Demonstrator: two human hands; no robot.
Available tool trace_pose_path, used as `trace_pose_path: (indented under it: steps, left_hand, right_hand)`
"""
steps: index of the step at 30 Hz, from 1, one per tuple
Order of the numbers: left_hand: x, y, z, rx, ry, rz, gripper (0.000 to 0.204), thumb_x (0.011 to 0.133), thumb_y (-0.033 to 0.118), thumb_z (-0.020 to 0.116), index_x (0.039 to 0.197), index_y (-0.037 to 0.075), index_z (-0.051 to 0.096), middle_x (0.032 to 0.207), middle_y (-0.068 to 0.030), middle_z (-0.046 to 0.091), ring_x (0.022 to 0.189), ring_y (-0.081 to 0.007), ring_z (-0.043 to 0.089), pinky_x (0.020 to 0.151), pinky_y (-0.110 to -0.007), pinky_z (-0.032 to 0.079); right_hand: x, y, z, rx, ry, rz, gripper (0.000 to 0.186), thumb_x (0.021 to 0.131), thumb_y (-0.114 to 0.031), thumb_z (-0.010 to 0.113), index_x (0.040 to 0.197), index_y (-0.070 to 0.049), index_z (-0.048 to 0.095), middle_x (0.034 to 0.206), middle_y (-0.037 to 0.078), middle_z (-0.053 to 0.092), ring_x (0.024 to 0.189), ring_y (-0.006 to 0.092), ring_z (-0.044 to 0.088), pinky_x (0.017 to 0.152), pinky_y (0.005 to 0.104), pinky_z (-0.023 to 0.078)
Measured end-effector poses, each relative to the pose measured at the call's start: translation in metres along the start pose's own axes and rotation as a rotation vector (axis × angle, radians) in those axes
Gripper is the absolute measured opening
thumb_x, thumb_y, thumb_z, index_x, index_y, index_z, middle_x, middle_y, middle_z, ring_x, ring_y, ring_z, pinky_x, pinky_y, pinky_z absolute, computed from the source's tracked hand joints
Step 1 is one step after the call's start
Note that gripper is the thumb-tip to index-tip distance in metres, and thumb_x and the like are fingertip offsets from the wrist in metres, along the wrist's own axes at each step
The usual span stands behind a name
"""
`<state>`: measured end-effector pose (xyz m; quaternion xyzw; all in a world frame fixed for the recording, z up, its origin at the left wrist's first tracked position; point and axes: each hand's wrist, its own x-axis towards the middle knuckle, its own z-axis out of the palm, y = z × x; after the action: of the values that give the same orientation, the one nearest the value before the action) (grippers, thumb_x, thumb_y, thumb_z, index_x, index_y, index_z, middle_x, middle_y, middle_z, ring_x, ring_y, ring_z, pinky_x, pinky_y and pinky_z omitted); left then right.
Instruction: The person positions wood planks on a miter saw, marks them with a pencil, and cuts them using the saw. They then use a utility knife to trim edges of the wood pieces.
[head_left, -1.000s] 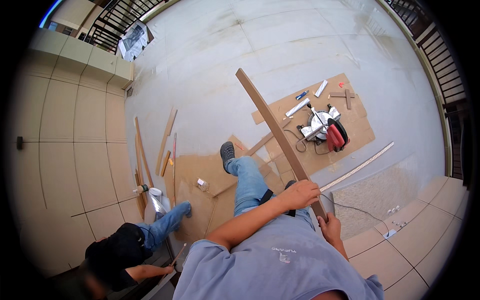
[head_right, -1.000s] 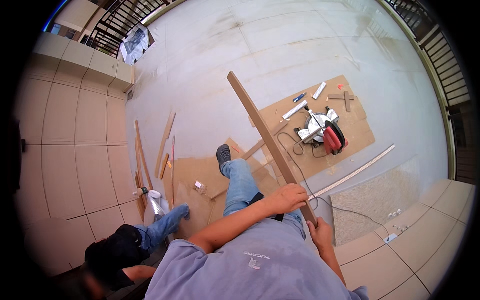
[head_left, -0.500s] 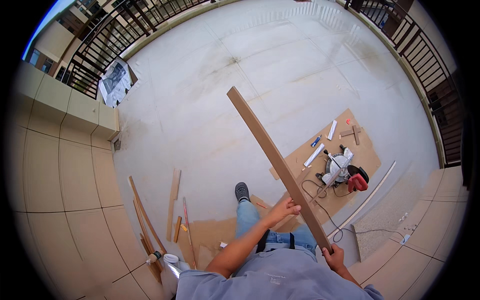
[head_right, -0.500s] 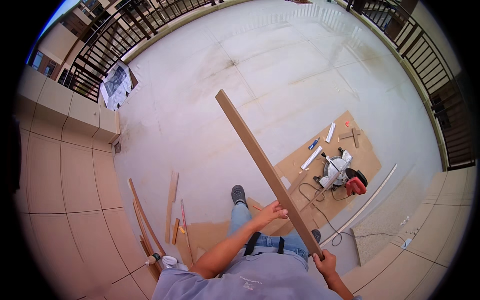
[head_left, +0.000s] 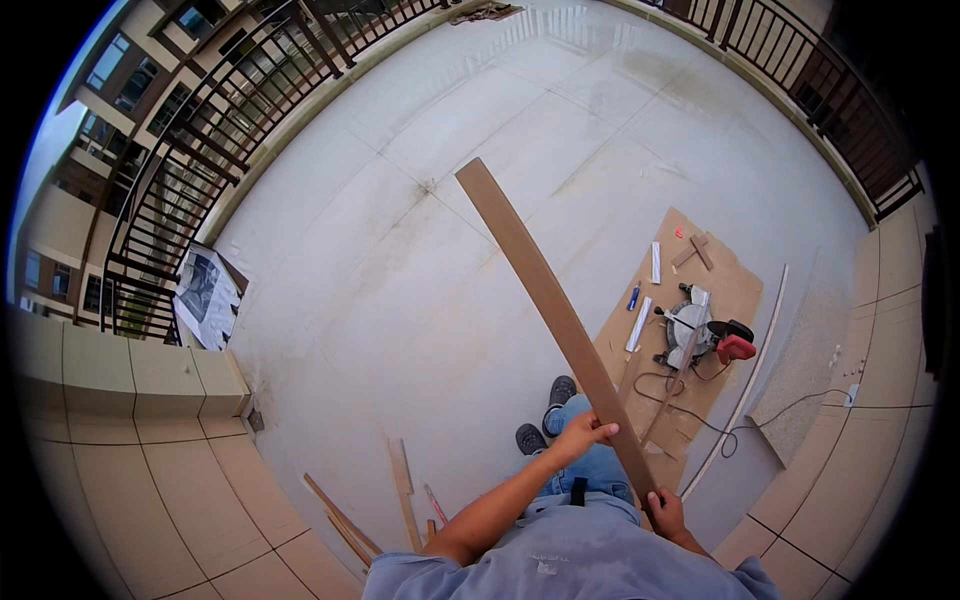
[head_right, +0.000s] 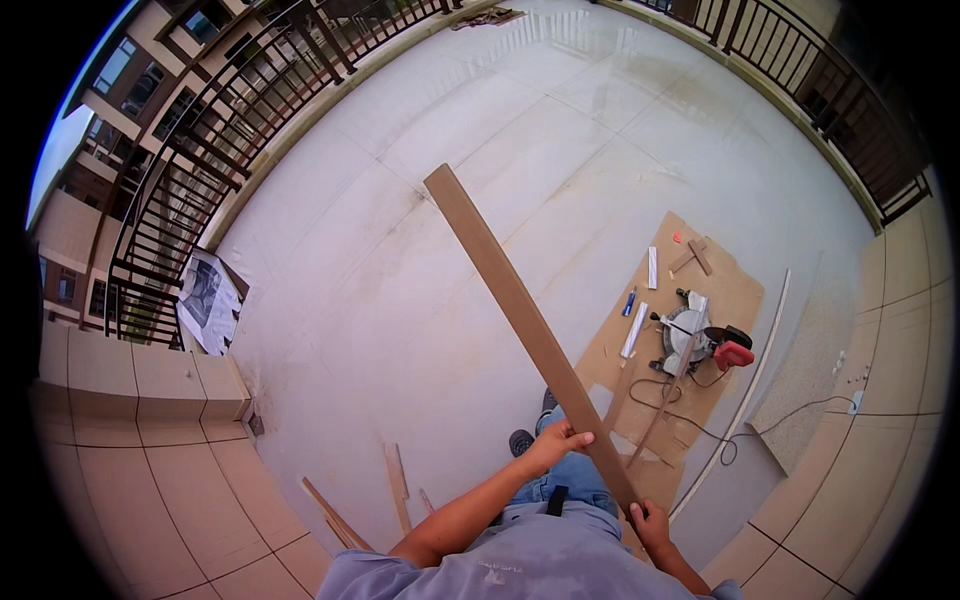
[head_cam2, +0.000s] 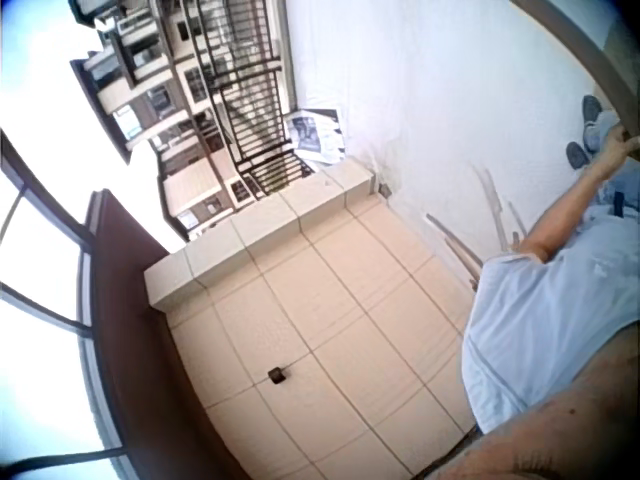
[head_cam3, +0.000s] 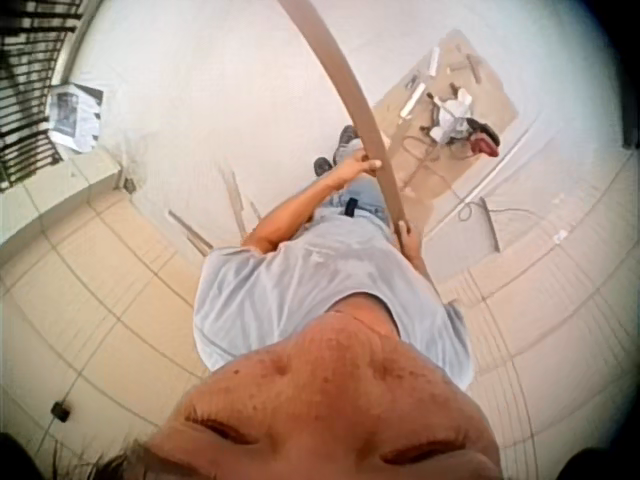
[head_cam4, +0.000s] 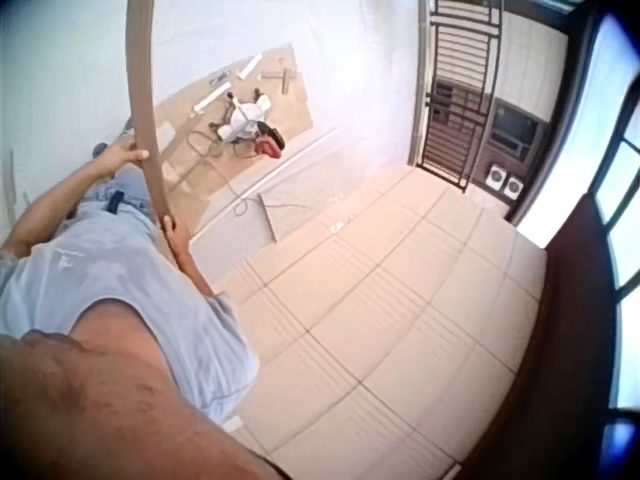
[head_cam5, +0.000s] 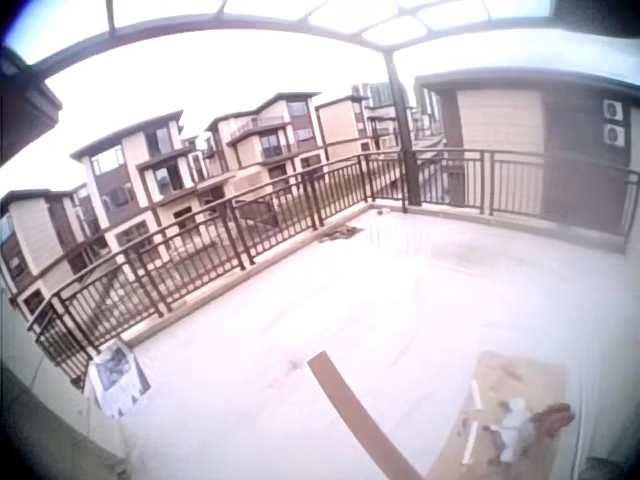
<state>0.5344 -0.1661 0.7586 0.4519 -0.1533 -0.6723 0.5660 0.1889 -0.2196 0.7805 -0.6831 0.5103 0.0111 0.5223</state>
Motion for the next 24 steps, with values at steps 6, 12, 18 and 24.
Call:
trace_pose_path:
  steps: [6,12,18,24]
  left_hand:
    - [0.083,0.078,-0.038,0.156,-0.121,-0.058,0.036,0.102,0.03,0.068,0.124,0.001,0.066,0.113,-0.0066,0.073,0.106,-0.0174,0.068,0.095,-0.035,0.055]
    - [0.133,0.217,-0.064,0.413,-0.06,-0.055,0.039,0.101,0.03,0.07,0.124,-0.002,0.066,0.114,-0.0088,0.072,0.107,-0.0191,0.067,0.099,-0.035,0.053]
    - [0.183,0.372,-0.041,0.045,-0.284,0.313,0.038,0.101,0.034,0.067,0.127,0.007,0.064,0.116,-0.0129,0.072,0.112,-0.0283,0.066,0.106,-0.051,0.049]
    - [0.243,0.529,-0.019,0.079,-0.476,0.581,0.036,0.098,0.033,0.071,0.128,0.014,0.06,0.095,-0.0067,0.066,0.09,-0.0228,0.064,0.089,-0.046,0.054]
  right_hand:
    - [0.071,0.0,0.054,-0.011,0.158,-0.03,0.041,0.098,-0.038,0.066,0.088,0.001,0.063,0.074,0.021,0.066,0.067,0.0331,0.067,0.062,0.0426,0.05]
    - [0.174,-0.11,0.047,0.067,0.262,-0.055,0.038,0.095,-0.04,0.067,0.095,-0.002,0.066,0.089,0.023,0.067,0.082,0.0395,0.066,0.073,0.0456,0.051]
    - [0.261,-0.227,0.048,0.146,0.495,-0.185,0.032,0.094,-0.036,0.07,0.097,-0.004,0.066,0.088,0.016,0.067,0.083,0.0369,0.067,0.075,0.0452,0.052]
    - [0.352,-0.337,0.055,0.205,0.889,-0.339,0.031,0.094,-0.025,0.07,0.117,-0.006,0.061,0.109,0.013,0.067,0.106,0.0325,0.064,0.092,0.0432,0.052]
